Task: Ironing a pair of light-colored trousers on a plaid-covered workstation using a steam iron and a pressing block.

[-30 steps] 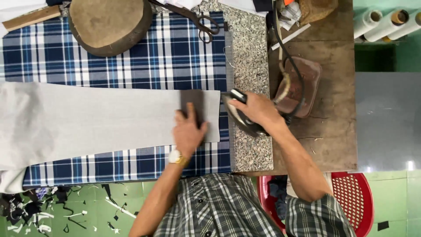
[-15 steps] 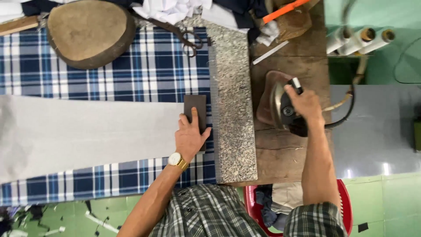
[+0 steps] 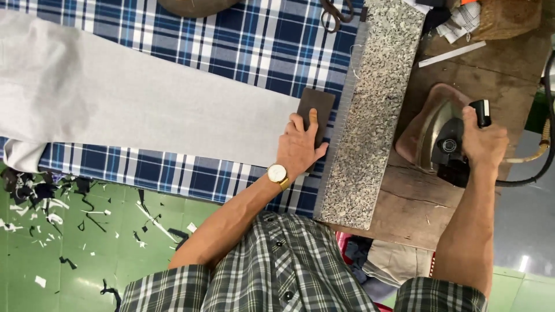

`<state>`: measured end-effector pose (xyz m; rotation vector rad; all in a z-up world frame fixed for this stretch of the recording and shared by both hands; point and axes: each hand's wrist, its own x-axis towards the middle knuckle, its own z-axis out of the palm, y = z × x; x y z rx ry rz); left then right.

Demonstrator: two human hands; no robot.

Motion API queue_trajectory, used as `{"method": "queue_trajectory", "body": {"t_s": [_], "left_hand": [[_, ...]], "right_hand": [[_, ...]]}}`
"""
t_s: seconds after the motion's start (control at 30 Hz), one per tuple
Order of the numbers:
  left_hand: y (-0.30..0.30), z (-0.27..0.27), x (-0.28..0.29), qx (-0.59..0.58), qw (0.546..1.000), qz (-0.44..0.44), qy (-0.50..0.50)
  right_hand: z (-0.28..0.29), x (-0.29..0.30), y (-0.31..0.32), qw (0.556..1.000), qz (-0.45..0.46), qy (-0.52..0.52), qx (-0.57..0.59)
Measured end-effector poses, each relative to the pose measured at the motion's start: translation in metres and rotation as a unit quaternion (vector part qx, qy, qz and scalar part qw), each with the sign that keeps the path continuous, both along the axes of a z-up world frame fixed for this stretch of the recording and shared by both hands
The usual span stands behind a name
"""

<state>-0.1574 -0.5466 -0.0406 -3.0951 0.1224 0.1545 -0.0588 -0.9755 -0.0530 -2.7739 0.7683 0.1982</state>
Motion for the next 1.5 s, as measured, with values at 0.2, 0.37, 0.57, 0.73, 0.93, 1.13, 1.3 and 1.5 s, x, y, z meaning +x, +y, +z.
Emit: {"method": "queue_trajectory", "body": {"t_s": [0.2,0.37,0.57,0.73,0.93,1.13,1.3,1.5], "left_hand": [[-0.002,-0.004,0.0,0.016,1.0,-0.006,0.005],[-0.002,-0.01,-0.001,0.037,0.999,-0.006,-0.028],[0.0,-0.013,-0.002,0.024,0.999,-0.008,-0.046],[0.0,-0.015,-0.001,0.006,0.999,-0.008,-0.03],[0.0,-0.015,-0.002,0.019,0.999,-0.01,-0.04],[0.0,-0.019,-0.002,0.028,0.998,-0.013,-0.059],[0.0,-0.019,-0.002,0.021,0.998,-0.014,-0.053],[0.001,-0.021,-0.003,0.037,0.997,-0.016,-0.069]], "right_hand": [[-0.017,-0.004,-0.016,0.998,0.041,-0.044,-0.021],[-0.016,-0.005,-0.013,0.998,0.035,-0.044,-0.023],[-0.018,-0.006,-0.015,0.997,0.044,-0.058,-0.037],[-0.014,-0.006,-0.013,0.997,0.046,-0.054,-0.037],[-0.018,-0.007,-0.015,0.995,0.053,-0.06,-0.051],[-0.021,-0.008,-0.017,0.995,0.045,-0.068,-0.052],[-0.026,-0.007,-0.02,0.994,0.051,-0.066,-0.065],[-0.025,-0.007,-0.018,0.992,0.064,-0.089,-0.067]]}}
